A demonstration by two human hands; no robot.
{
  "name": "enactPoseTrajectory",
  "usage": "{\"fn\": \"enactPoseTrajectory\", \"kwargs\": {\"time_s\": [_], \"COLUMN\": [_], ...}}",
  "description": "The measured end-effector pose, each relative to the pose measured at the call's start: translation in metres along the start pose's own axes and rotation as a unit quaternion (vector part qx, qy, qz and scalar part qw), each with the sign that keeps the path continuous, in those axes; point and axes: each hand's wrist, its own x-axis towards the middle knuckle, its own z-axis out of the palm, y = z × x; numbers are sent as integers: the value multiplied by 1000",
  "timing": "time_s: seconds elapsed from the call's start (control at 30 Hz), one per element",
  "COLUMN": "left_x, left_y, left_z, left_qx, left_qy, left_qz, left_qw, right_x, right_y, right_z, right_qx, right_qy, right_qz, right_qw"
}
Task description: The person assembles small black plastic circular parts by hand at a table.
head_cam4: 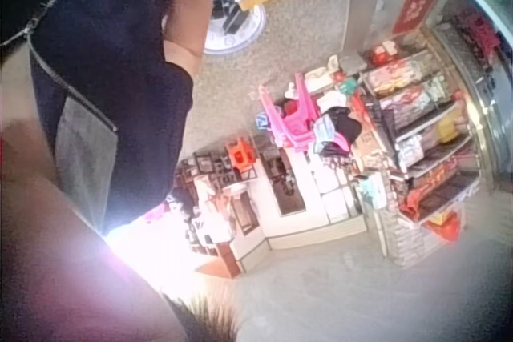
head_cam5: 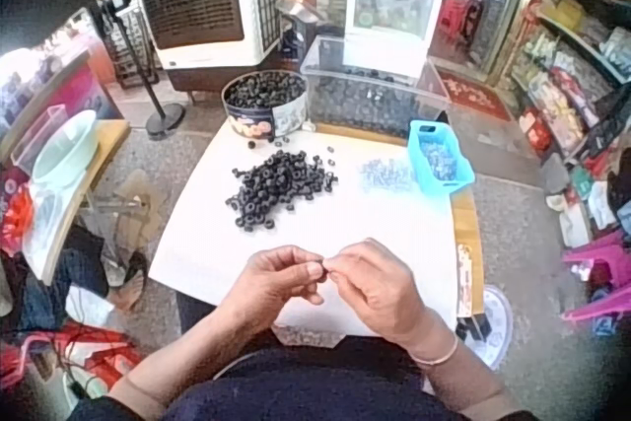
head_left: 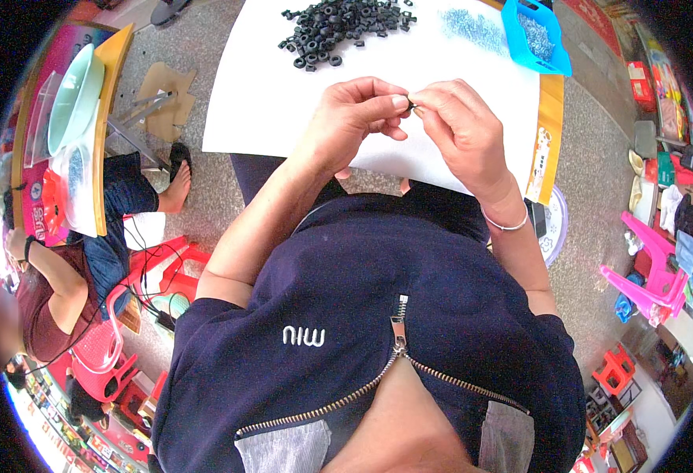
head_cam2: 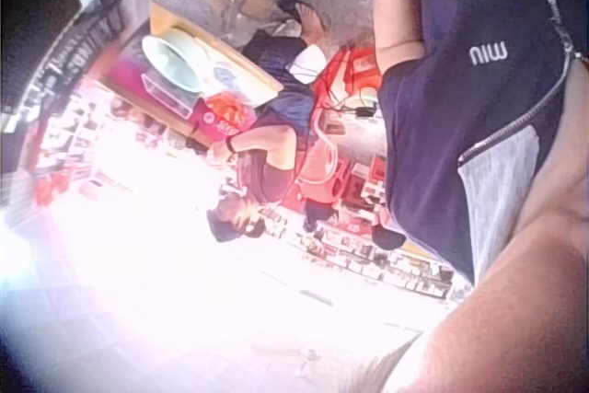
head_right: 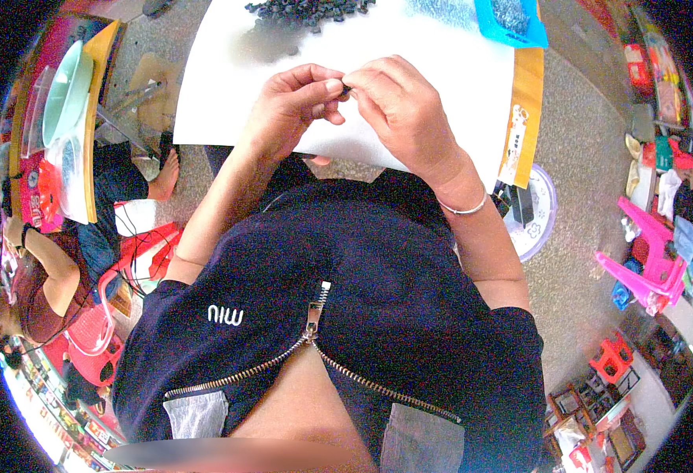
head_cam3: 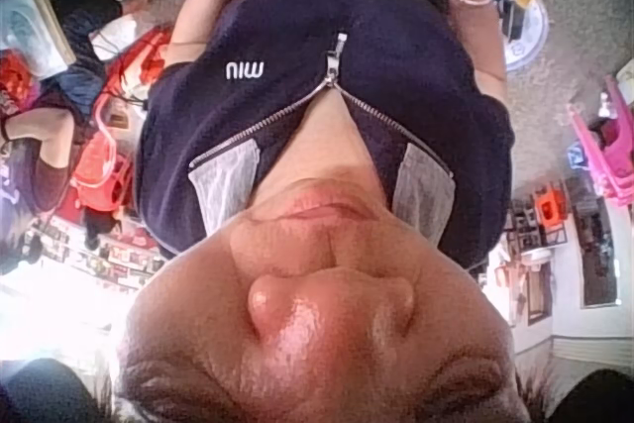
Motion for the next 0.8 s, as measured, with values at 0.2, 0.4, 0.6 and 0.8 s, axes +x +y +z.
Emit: {"fn": "enactPoseTrajectory", "kwargs": {"time_s": [0.2,0.4,0.6,0.8], "left_x": [2,-1,5,7], "left_y": [-11,-19,-19,-29], "left_z": [-3,0,-4,-5], "left_qx": [28,100,120,97], "left_qy": [9,9,-2,-26], "left_qz": [1,28,9,4], "left_qw": [1000,995,993,995], "right_x": [-1,-10,-16,-21], "right_y": [9,17,14,8], "right_z": [4,11,16,18], "right_qx": [-3,21,68,159], "right_qy": [-23,-36,-43,-50], "right_qz": [-36,-7,67,226], "right_qw": [999,999,994,960]}}
